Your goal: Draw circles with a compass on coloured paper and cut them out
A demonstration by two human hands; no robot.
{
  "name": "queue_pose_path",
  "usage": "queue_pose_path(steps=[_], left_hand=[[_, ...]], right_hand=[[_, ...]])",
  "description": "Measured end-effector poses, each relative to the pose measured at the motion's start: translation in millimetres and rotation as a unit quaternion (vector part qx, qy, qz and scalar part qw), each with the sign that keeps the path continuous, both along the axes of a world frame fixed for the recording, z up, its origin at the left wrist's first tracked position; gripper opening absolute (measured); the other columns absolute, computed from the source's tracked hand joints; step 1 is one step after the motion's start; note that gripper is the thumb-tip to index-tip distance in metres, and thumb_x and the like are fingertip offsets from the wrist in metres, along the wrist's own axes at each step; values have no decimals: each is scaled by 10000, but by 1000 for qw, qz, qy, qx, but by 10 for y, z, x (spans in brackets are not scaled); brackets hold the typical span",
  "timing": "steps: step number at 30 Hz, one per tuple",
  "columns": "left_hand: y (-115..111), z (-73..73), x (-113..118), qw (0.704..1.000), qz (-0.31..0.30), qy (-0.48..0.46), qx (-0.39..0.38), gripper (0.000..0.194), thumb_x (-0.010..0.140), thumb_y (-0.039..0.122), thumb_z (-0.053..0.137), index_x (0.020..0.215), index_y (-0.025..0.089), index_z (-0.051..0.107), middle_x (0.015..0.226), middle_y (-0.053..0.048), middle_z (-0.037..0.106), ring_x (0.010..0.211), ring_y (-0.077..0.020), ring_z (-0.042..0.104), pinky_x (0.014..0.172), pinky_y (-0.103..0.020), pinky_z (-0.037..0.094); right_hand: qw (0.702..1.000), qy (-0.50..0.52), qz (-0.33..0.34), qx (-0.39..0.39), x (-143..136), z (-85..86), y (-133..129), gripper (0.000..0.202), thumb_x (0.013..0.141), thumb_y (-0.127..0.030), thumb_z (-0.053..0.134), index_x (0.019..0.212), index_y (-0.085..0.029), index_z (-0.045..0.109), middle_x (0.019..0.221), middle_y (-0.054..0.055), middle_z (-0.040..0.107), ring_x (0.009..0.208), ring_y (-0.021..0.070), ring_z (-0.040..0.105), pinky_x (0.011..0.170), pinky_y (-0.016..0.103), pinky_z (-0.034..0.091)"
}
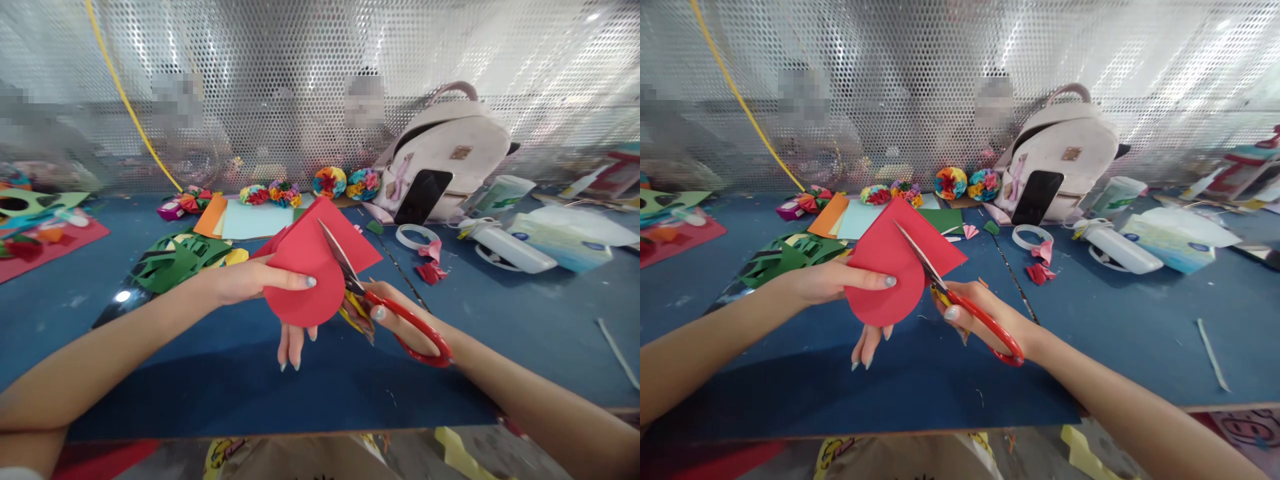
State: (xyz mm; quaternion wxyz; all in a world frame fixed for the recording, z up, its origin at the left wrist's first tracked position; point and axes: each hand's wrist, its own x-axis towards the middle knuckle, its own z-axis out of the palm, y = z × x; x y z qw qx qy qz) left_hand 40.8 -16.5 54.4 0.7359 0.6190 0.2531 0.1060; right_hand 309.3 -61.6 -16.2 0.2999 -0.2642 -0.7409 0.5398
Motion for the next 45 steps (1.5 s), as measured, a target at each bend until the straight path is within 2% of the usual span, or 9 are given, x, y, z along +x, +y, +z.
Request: queue_pose_path(steps=[4,8,12,15,20,24,32,40,45], left_hand=[[-1,-14,5,1000,8,4,-7,395,874,506,792,844,112,794,721,-125,800,945,-304,799,857,-364,648],[0,-23,13,1000,2,-2,-8,403,876,520,784,839,118,794,776,-135,816,949,-306,799,840,-360,654],[12,-25,13,1000,-5,-14,-15,369,876,486,783,874,118,790,860,-158,829,928,-314,802,825,-373,657],[25,-22,1,999,-11,-15,-26,352,885,458,775,901,107,786,825,-152,823,870,-306,807,813,-373,655],[40,-16,-30,1000,-9,3,-29,294,902,402,746,859,114,785,671,-116,786,798,-299,805,785,-375,650],[57,-12,-53,999,-10,7,-36,266,882,394,760,877,129,786,672,-101,787,818,-296,806,797,-367,646],[95,0,-88,999,-20,28,-24,367,850,503,793,870,137,787,731,-83,807,858,-303,796,828,-372,653],[91,17,-94,999,5,34,-39,268,814,413,844,824,147,810,670,-80,781,848,-289,799,830,-350,638],[108,-2,-107,999,-3,17,-32,310,809,447,844,809,139,807,660,-82,779,811,-284,797,810,-343,644]], right_hand=[[1000,2,-5,-12,-14,6,-5,608,946,-811,499,806,-220,477,718,-34,451,593,129,453,547,279,427],[1000,-5,-14,-28,-18,14,-3,624,913,-838,521,799,-225,484,693,-37,455,567,129,459,509,274,430],[999,-8,-20,-37,-12,13,-1,654,869,-873,544,787,-227,480,678,-41,443,541,121,458,473,259,430],[999,-12,-25,-39,-6,9,-8,676,845,-892,552,774,-225,472,664,-47,432,526,112,442,450,247,432],[999,-21,-22,-37,3,16,-9,676,868,-887,520,750,-224,464,631,-48,439,502,107,438,433,240,438],[999,-33,-19,-28,8,40,-4,660,899,-862,502,751,-221,456,644,-40,457,491,102,458,424,235,433],[999,-45,-13,-23,36,33,-2,642,916,-843,495,756,-223,452,644,-44,450,484,102,470,426,235,447],[998,-52,-24,-36,68,5,-8,619,916,-825,523,798,-219,478,639,-55,439,475,94,455,414,219,460],[996,-50,-33,-58,78,-17,-11,610,906,-816,554,817,-217,484,629,-72,424,437,71,399,390,203,436]])
